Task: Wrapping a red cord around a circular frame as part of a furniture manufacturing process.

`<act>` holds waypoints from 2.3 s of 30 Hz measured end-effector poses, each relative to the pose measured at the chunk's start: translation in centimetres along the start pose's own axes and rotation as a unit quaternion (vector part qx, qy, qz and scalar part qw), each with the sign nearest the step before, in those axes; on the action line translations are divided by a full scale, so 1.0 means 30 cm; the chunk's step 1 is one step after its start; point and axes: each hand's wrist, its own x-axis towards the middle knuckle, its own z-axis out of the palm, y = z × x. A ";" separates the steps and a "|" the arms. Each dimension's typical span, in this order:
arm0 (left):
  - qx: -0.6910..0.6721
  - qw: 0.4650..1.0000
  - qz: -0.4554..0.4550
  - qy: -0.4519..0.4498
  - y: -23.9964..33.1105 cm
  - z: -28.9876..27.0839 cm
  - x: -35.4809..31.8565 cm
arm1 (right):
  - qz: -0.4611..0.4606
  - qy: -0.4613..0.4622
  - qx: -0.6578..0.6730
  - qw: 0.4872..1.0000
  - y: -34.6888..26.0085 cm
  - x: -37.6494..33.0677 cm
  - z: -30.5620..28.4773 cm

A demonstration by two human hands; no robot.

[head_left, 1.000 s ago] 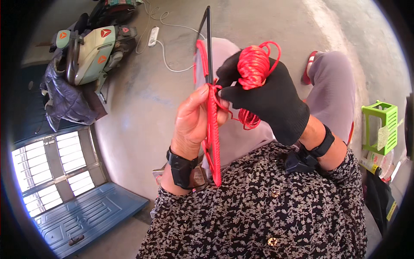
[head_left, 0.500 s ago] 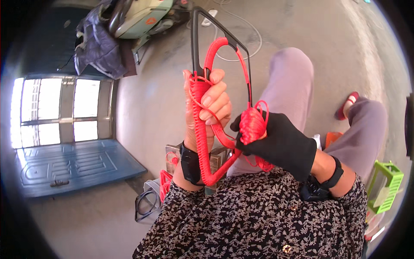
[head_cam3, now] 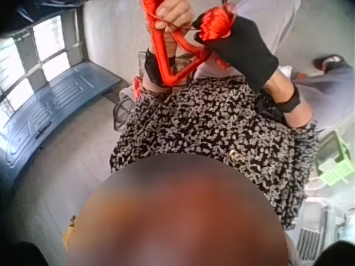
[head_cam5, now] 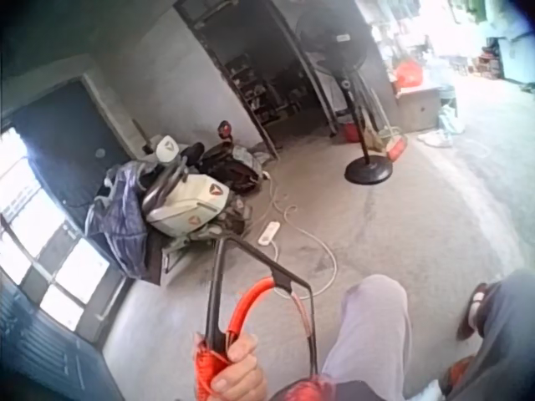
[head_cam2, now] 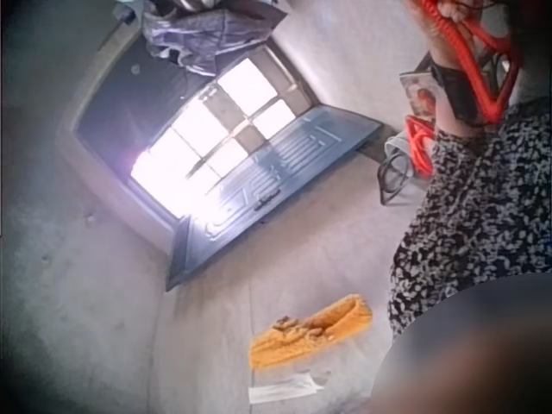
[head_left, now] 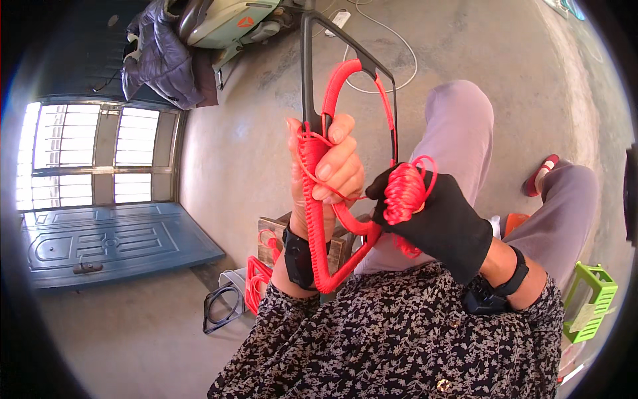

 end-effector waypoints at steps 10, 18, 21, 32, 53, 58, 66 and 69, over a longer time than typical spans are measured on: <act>0.003 1.000 -0.010 0.011 -0.024 0.020 0.015 | -0.021 0.026 0.023 0.999 -0.010 0.000 0.001; 0.038 0.996 -0.030 0.079 -0.051 0.022 0.046 | 0.149 -0.048 0.113 0.981 -0.008 -0.004 -0.017; 0.099 0.988 -0.048 0.106 -0.061 0.016 0.066 | 0.147 -0.084 0.108 0.980 -0.004 -0.011 -0.025; 0.186 0.948 -0.076 0.245 -0.088 -0.039 0.086 | -0.126 0.057 -0.269 0.953 -0.053 -0.233 -0.205; 0.363 0.838 -0.294 0.282 -0.405 -0.116 0.192 | -0.211 0.296 0.284 0.887 -0.053 -0.385 -0.287; 0.412 0.812 -0.301 0.283 -0.440 -0.134 0.202 | -0.147 0.314 0.062 0.936 -0.078 -0.429 -0.233; 0.361 0.842 -0.285 0.281 -0.412 -0.129 0.192 | -0.027 0.549 0.031 0.835 -0.070 -0.558 -0.352; 0.345 0.851 -0.281 0.279 -0.408 -0.124 0.197 | -0.026 0.541 0.109 0.834 -0.005 -0.724 -0.486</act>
